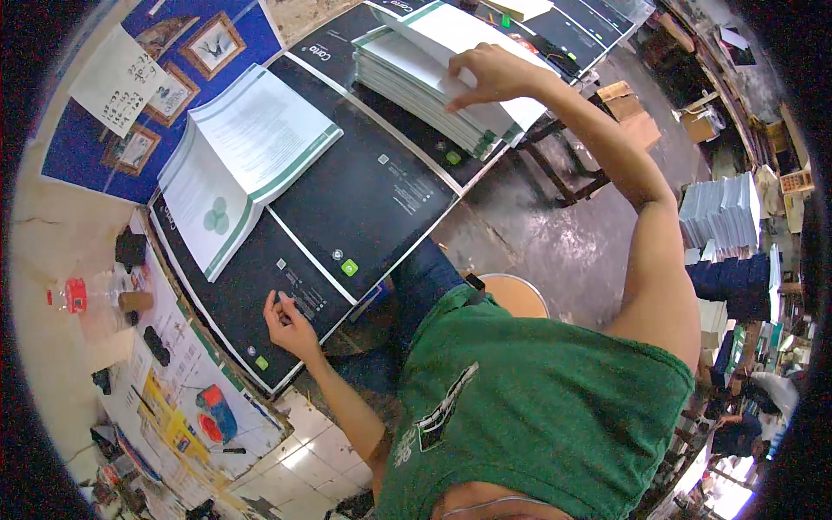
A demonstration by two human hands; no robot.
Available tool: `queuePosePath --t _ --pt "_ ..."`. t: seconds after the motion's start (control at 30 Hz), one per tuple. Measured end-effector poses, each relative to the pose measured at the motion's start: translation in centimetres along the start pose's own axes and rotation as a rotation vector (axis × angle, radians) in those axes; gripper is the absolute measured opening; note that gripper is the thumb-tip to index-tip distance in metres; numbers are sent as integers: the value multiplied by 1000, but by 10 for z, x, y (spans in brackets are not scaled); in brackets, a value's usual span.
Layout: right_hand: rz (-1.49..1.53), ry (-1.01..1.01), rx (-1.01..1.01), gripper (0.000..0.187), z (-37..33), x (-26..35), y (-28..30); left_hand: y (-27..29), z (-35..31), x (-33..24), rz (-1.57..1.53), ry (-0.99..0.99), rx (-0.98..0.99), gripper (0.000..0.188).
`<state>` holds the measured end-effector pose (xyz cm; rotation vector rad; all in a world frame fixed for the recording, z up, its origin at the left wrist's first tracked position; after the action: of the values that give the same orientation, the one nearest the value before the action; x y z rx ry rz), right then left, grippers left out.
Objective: The person flips through pages of several bound books and handles stacks of printed paper on a work table.
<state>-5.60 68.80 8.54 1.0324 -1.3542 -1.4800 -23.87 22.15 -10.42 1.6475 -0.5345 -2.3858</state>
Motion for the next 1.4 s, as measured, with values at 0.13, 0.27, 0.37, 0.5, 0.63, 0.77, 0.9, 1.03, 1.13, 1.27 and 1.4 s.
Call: queuePosePath --t 0.13,0.27,0.37,0.5,0.63,0.77,0.9,1.03,1.13,1.27,1.4 --pt "226 12 158 54 11 -28 2 0 -1 0 26 83 57 28" --pt "348 6 205 53 12 -36 7 0 -1 0 36 57 55 27" --pt "331 18 196 53 13 -34 9 0 0 2 17 21 22 26" --pt "324 47 178 55 14 -39 5 0 0 3 36 27 19 26" --pt "353 31 178 55 12 -41 3 -2 -1 -1 44 36 15 25" --pt "276 62 124 49 10 -45 2 -3 -1 1 29 1 13 25" --pt "101 -222 83 72 10 0 10 1 -1 -2 20 51 15 25" --pt "-392 -326 14 71 13 19 6 3 1 2 -95 44 1 26" --pt "-533 -367 10 19 14 -31 67 5 2 -6 2 69 35 25" --pt "-343 60 -187 19 -9 -66 129 16 1 -1 -31 118 19 24" --pt "30 -152 -132 19 -79 -36 161 13 -7 8 3 93 32 23"
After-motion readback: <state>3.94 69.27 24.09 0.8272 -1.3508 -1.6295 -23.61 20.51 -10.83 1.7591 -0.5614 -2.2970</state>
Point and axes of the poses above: each hand's wrist, its own z-axis towards the middle knuckle, its own y-axis out of the back of the hand, x = y × z, the point moved 4 cm from there along z, towards the middle knuckle, and after that the axes turned 1 degree about -x, right-handed, at the moved point
